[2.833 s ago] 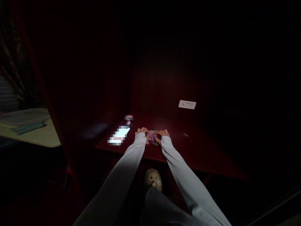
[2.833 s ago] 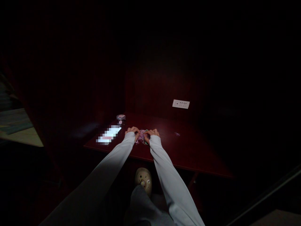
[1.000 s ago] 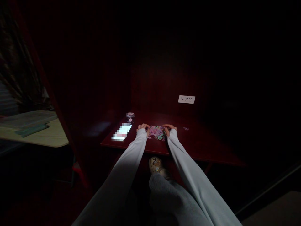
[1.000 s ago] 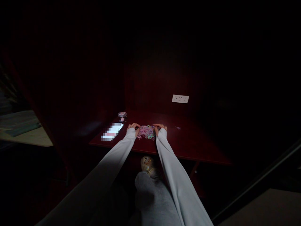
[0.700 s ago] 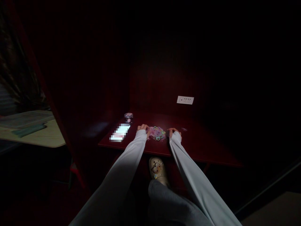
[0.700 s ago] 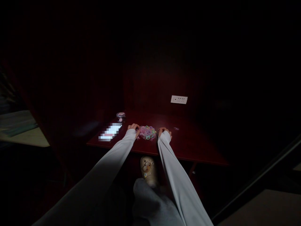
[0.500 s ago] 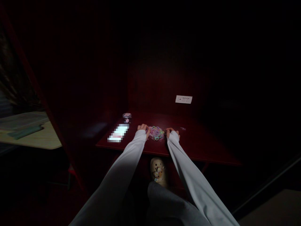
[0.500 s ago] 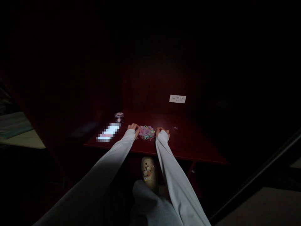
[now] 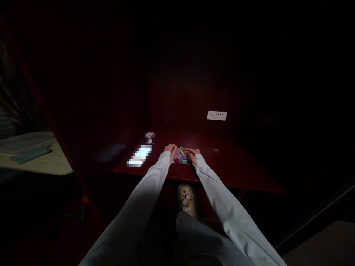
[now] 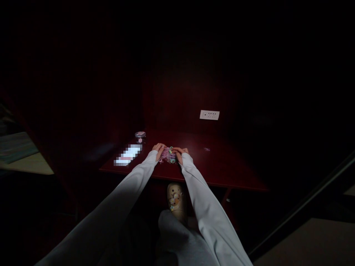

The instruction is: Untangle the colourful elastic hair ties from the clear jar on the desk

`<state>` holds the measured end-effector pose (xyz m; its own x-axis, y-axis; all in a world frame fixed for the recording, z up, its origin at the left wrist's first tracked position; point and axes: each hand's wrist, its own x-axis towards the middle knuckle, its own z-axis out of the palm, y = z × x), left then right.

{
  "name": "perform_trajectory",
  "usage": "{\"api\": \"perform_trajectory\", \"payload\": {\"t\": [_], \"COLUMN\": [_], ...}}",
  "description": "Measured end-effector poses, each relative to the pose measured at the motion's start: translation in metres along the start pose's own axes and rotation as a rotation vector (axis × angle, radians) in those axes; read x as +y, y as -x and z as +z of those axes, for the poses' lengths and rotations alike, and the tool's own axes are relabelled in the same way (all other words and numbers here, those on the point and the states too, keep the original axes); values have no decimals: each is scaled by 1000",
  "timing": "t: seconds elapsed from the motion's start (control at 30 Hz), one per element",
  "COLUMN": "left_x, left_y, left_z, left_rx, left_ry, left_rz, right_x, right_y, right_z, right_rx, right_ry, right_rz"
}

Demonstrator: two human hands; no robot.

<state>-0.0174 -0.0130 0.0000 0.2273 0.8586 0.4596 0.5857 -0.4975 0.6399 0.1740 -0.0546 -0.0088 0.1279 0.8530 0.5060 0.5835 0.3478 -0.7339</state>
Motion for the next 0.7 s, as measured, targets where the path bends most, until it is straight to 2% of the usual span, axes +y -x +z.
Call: {"api": "perform_trajectory", "payload": {"t": [0.2, 0.4, 0.5, 0.6, 0.7], "left_x": [12, 14, 16, 16, 14], "left_y": [14, 16, 15, 15, 14], "left_z": [-3, -2, -2, -2, -2], "left_rx": [-122, -139, -151, -154, -134], "left_ry": [-67, -140, -190, -222, -223], "left_rz": [175, 204, 179, 144, 114], "right_x": [1, 9, 10, 9, 9], "right_y": [-3, -7, -6, -6, -8], "right_z": [-4, -6, -3, 1, 1], "right_rx": [-16, -51, -79, -38, 10], "right_ry": [-54, -59, -30, -18, -45], "right_rz": [8, -16, 72, 143, 112]}}
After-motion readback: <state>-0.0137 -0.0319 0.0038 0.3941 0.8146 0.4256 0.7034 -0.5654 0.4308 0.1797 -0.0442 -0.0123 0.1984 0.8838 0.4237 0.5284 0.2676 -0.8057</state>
